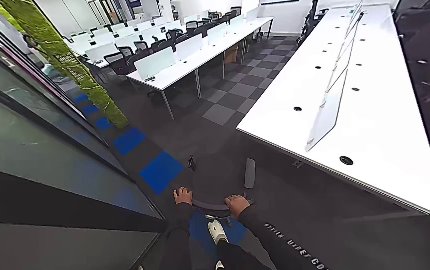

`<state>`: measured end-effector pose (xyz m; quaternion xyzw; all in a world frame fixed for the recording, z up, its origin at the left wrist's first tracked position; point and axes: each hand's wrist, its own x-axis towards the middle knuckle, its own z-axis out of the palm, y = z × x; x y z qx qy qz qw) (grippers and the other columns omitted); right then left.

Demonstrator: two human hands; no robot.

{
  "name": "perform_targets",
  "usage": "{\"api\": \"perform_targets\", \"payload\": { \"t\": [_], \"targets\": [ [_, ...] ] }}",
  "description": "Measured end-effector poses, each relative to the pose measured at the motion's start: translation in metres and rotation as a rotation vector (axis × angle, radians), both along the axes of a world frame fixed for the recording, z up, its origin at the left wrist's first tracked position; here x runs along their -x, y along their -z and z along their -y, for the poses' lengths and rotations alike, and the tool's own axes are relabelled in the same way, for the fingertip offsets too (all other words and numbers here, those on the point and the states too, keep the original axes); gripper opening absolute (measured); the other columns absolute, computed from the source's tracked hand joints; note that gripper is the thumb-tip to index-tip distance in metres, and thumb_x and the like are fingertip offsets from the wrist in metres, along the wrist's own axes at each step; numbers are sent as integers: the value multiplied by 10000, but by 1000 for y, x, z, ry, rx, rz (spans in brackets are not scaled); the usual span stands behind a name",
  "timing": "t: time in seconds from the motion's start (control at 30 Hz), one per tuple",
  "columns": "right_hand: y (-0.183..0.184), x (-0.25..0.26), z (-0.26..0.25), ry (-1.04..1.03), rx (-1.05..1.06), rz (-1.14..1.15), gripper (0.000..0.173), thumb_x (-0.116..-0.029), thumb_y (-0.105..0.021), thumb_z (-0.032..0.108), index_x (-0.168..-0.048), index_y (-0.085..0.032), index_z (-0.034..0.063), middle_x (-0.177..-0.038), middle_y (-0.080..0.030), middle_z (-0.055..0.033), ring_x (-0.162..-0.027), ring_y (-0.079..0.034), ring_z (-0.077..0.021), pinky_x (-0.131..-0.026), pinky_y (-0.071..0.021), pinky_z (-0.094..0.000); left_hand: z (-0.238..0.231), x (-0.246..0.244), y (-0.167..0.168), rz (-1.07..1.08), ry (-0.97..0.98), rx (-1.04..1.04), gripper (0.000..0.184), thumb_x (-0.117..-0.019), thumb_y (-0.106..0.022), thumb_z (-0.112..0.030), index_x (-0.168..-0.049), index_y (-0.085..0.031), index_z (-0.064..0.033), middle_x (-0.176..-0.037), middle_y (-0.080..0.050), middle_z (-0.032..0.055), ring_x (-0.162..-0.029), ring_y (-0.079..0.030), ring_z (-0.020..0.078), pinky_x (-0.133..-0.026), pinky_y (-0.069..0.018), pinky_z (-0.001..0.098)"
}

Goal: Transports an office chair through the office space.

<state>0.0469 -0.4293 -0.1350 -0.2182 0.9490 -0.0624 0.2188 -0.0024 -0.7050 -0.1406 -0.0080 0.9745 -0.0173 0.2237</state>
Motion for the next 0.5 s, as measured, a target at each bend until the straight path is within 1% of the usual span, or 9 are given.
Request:
{"api": "perform_targets", "payload": {
  "t": [0.1, 0.23, 0.3, 0.4, 0.5],
  "targets": [
    [1, 25, 27, 12, 35, 5, 461, -822, -757, 169, -1254, -646, 54, -1238, -704, -154, -1200, -652, -355, -985, -523, -569, 26, 29, 4, -12, -21, -4, 487, -938, -647, -105, -1399, -656, -263, -1549, -535, 29, -1562, -284, 297, -1261, -100, 660],
    [3, 61, 58, 13, 67, 27, 457, -843, -749, 166, -1277, -646, 61, -1260, -699, -162, -1219, -644, -369, -1010, -511, -583, 57, 66, 1, 20, -49, 6, 462, -995, -584, -108, -1422, -637, -276, -1570, -516, 13, -1563, -287, 275, -1263, -110, 657],
    [7, 80, 68, -3, 96, 27, 460, -839, -761, 162, -1272, -650, 55, -1248, -700, -176, -1203, -646, -387, -988, -517, -598, 70, 82, 1, 15, -50, 9, 493, -965, -607, -94, -1421, -638, -278, -1565, -520, 14, -1559, -296, 280, -1260, -120, 667],
    [16, 104, 81, -28, 129, 37, 440, -842, -750, 130, -1263, -648, 56, -1243, -703, -170, -1202, -648, -384, -977, -525, -588, 87, 103, 1, 37, -29, 36, 571, -877, -708, -148, -1422, -631, -304, -1558, -526, -22, -1556, -299, 275, -1244, -143, 686],
    [13, 130, 93, -45, 144, 66, 453, -850, -755, 118, -1284, -644, 47, -1271, -695, -179, -1223, -640, -391, -974, -527, -590, 103, 127, 7, 30, -32, 34, 619, -829, -743, -141, -1407, -639, -336, -1543, -538, -55, -1552, -303, 266, -1235, -165, 685]
  ]
}}
